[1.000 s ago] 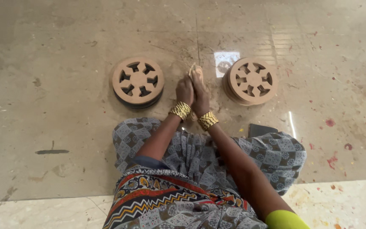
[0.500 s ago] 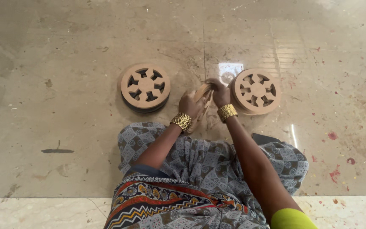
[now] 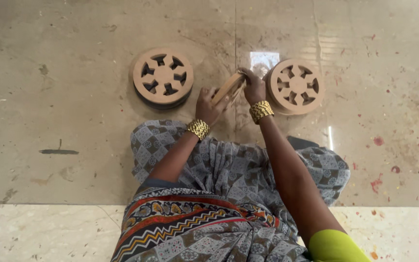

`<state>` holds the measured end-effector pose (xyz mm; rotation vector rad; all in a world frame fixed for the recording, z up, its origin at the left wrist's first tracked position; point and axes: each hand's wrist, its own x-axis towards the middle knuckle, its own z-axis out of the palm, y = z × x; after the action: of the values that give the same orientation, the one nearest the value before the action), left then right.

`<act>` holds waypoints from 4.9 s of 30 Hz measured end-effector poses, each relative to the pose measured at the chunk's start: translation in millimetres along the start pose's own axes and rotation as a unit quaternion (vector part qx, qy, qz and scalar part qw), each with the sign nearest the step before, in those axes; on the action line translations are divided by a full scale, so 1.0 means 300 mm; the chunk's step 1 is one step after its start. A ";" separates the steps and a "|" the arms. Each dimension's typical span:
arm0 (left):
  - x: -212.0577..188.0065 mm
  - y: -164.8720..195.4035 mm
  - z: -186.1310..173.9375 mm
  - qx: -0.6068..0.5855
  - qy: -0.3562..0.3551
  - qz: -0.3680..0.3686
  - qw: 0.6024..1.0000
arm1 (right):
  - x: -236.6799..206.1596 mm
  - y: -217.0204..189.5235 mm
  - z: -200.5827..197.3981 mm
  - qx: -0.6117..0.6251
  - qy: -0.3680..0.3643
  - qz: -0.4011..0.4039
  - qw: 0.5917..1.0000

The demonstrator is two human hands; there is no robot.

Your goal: The person sits on the floor sanding decorative wooden wheel-shaped discs. They hold each disc with one hand and rub a sanding block over its surface and edges, then set the finished disc on a stack and pick up the next one to sand.

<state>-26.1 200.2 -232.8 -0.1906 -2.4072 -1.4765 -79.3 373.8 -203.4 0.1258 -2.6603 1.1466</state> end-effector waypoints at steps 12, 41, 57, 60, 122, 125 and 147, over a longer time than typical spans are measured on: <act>-0.007 -0.001 0.019 -0.131 0.014 -0.022 0.991 | -0.064 -0.072 0.017 0.007 0.022 -0.067 0.997; 0.097 -0.115 0.089 -0.166 0.032 -0.235 0.957 | -0.400 0.026 0.228 0.026 -0.082 0.142 0.986; -0.084 -0.053 0.074 -0.012 -0.037 0.012 0.999 | -0.111 0.049 0.011 -0.016 0.037 0.028 0.999; -0.095 -0.033 0.044 -0.034 0.044 0.125 0.991 | -0.127 0.149 0.043 0.053 0.037 0.160 0.985; 0.067 0.007 0.095 0.119 -0.101 0.049 0.987 | -0.151 -0.011 -0.006 0.013 0.028 0.122 0.992; 0.090 -0.021 0.122 0.086 -0.117 0.013 0.989 | -0.198 -0.135 0.024 -0.150 -0.005 -0.024 0.988; 0.028 -0.016 0.066 0.109 -0.075 0.106 0.986 | -0.142 0.106 -0.042 0.166 0.090 0.038 0.981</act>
<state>-39.2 215.1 -242.5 -0.5075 -2.5502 -1.1340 -41.1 404.2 -228.3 -0.0223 -2.3164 1.5416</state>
